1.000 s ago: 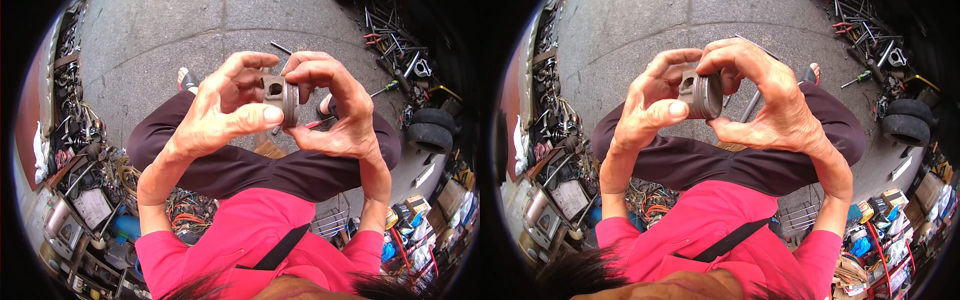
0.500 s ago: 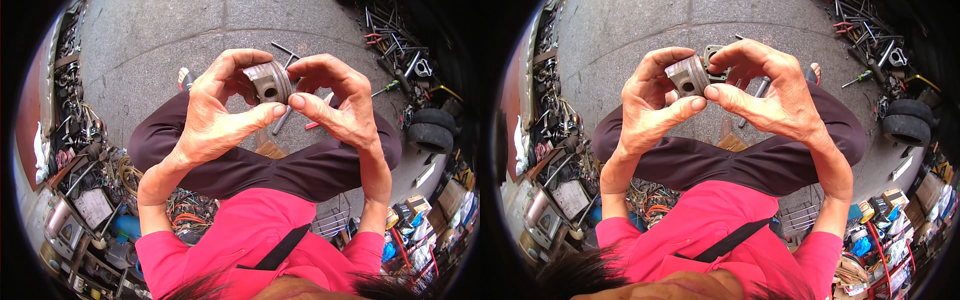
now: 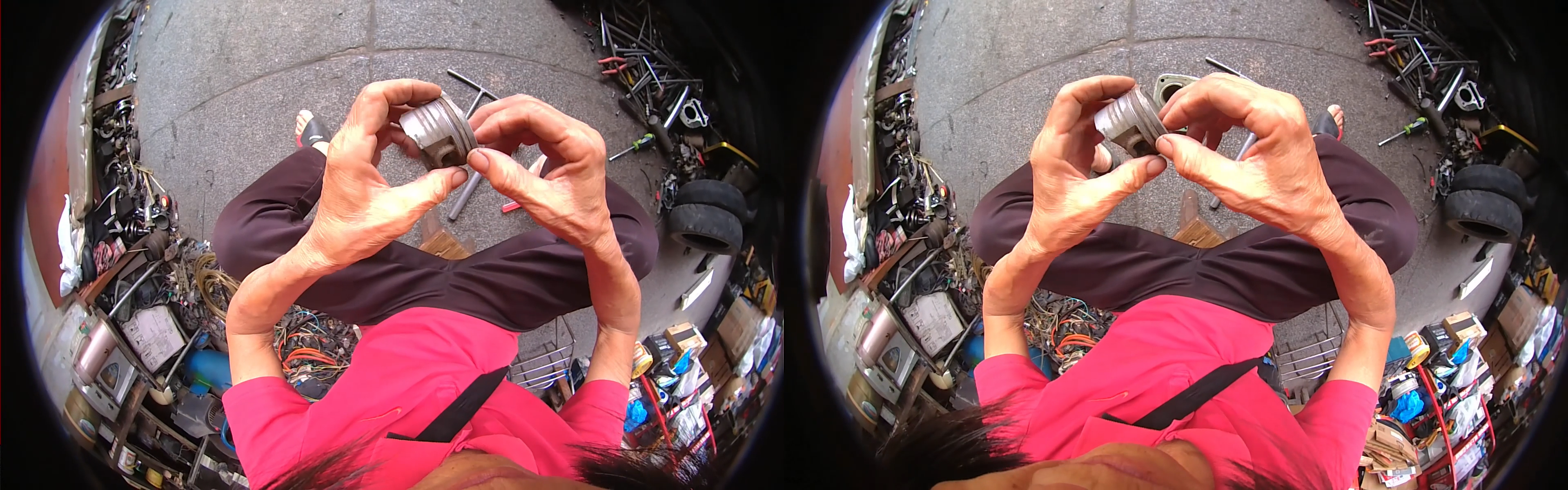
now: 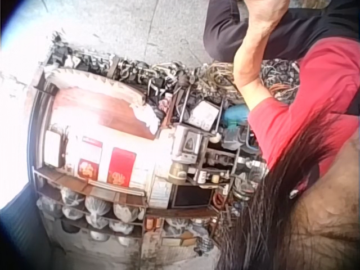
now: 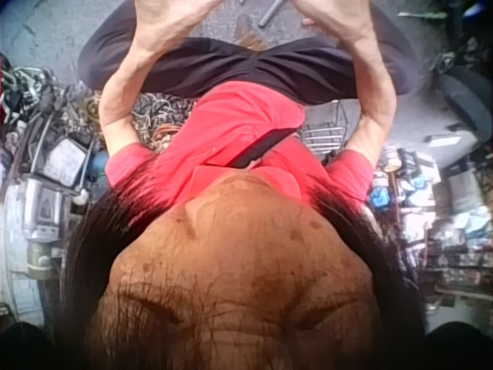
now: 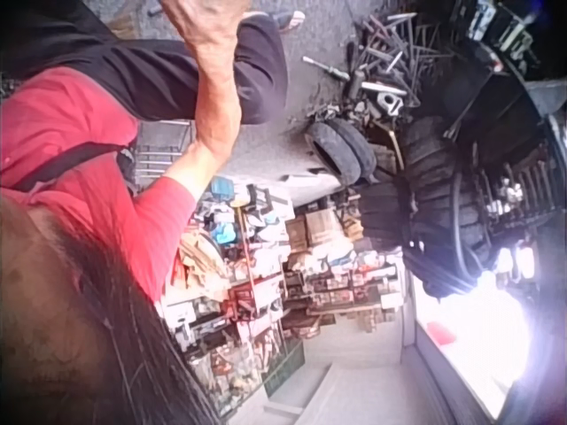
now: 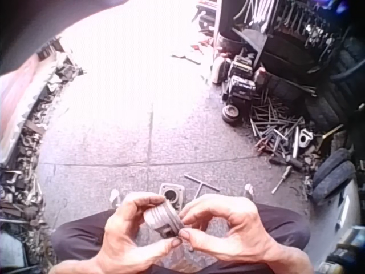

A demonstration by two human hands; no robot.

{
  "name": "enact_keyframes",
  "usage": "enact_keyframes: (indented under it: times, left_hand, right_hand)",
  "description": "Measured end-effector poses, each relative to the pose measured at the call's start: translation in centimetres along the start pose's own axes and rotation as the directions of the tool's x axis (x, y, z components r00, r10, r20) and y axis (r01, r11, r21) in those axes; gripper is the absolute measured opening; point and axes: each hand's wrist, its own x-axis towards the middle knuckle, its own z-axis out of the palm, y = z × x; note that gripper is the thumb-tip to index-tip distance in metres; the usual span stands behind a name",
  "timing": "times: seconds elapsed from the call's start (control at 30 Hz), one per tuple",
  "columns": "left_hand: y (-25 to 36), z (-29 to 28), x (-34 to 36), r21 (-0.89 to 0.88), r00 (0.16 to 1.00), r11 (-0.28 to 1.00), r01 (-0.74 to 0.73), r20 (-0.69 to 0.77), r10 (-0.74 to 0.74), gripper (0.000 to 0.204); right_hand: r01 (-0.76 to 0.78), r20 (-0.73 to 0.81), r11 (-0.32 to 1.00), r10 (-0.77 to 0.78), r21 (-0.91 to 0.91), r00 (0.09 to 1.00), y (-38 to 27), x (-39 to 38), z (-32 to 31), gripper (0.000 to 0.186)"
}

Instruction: Inspecting and cleaning a motorcycle engine cylinder block and piston assembly.

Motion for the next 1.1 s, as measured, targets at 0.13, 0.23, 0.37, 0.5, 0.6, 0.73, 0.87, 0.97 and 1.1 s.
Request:
enact_keyframes:
  times: [0.13,0.23,0.37,0.5,0.6,0.73,0.87,0.97,1.1]
  left_hand:
    - [0.5,0.0,0.3,-0.476,0.976,0.852,0.216,0.111,-0.186,0.069]
    - [0.4,-0.6,0.4,-0.507,0.948,0.803,0.314,0.215,-0.235,0.065]
    - [0.2,-0.4,0.8,-0.705,0.96,0.653,0.278,0.191,-0.203,0.049]
    - [0.5,-0.2,0.7,-0.675,0.958,0.682,0.282,0.158,-0.239,0.051]
    - [0.6,-0.2,0.7,-0.601,0.986,0.782,0.163,0.068,-0.154,0.055]
    - [0.7,-0.2,0.6,-0.589,0.992,0.801,0.112,0.026,-0.12,0.059]
    - [0.3,-0.1,0.6,-0.501,0.99,0.855,0.134,0.025,-0.141,0.061]
    - [0.1,-0.1,0.5,-0.457,0.989,0.878,0.141,0.018,-0.149,0.063]
    - [-0.5,0.0,0.4,-0.331,0.997,0.941,0.068,-0.018,-0.079,0.064]
  right_hand:
    - [0.196,-0.084,0.938,-0.228,-0.287,0.97,-0.6,0.1,0.2,0.017]
    - [0.208,-0.142,0.934,-0.257,-0.29,0.956,-0.7,-0.1,0.2,0.018]
    - [0.238,-0.163,0.923,-0.297,-0.303,0.941,-0.8,0.0,0.1,0.018]
    - [0.228,-0.148,0.923,-0.284,-0.311,0.947,-0.9,-0.1,0.1,0.019]
    - [0.173,-0.166,0.935,-0.233,-0.31,0.958,-0.7,-0.2,0.5,0.02]
    - [0.146,-0.126,0.939,-0.193,-0.31,0.973,-0.4,-0.1,0.5,0.02]
    - [0.138,-0.077,0.937,-0.171,-0.32,0.982,-0.1,-0.2,0.4,0.019]
    - [0.058,-0.107,0.951,-0.095,-0.305,0.99,-0.5,-0.4,0.5,0.017]
    - [0.065,-0.136,0.945,-0.114,-0.321,0.984,-0.7,-0.3,0.6,0.013]
